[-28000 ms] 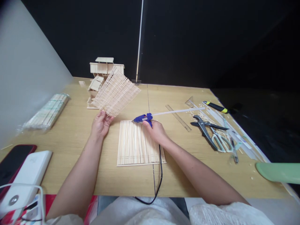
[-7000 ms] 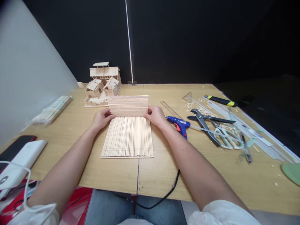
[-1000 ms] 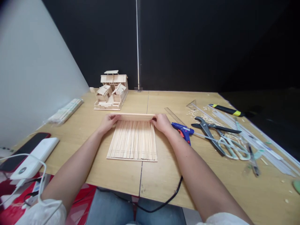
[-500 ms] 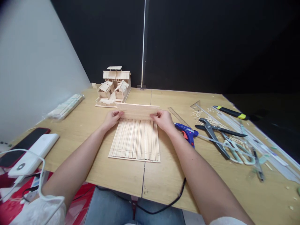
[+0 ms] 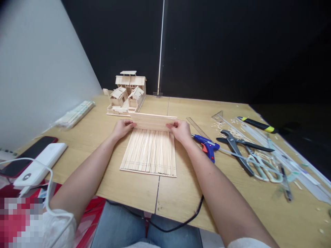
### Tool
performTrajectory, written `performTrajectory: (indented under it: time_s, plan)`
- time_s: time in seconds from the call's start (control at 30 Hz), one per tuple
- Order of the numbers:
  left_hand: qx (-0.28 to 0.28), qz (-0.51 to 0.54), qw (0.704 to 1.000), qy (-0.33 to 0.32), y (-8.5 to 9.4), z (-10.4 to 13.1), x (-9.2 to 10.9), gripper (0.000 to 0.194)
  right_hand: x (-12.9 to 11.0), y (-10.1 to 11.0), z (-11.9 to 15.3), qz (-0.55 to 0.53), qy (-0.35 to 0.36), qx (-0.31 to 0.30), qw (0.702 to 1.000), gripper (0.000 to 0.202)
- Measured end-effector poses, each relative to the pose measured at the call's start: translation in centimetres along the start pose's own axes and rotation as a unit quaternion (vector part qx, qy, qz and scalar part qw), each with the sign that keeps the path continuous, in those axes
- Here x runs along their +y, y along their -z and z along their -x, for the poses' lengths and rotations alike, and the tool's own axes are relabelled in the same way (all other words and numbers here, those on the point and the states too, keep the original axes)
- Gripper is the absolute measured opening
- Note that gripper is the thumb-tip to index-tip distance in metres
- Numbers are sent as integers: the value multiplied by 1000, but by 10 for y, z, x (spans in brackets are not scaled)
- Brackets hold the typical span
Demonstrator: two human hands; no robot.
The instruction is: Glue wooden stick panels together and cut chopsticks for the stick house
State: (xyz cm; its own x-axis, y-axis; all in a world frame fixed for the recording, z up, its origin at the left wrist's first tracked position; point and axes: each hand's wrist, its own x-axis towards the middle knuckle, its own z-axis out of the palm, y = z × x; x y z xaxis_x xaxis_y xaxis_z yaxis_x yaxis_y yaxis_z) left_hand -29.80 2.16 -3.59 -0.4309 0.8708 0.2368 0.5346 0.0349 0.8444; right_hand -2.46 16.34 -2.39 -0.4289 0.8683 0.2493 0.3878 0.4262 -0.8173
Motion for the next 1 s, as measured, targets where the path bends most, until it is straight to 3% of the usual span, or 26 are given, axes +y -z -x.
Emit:
performTrajectory:
  time_s: [0.67,0.8,0.9,1.0]
  plan:
    - [8,-7,1000,-4,-1,0,-4,32,-1,0,-1,-17,-9,-8,1000,20]
    - [1,-9,1000,-16,-3,0,-7,32,2,-1,-2,-41,-2,-33,999,19]
    - [-2,-11,1000,-20,-2,0,-8,33,-2,11,0,-39,-1,-38,998,23]
    - [-9,-24,999,-31,-1,0,-6,33,-9,38,3,-13,0,-10,1000,37]
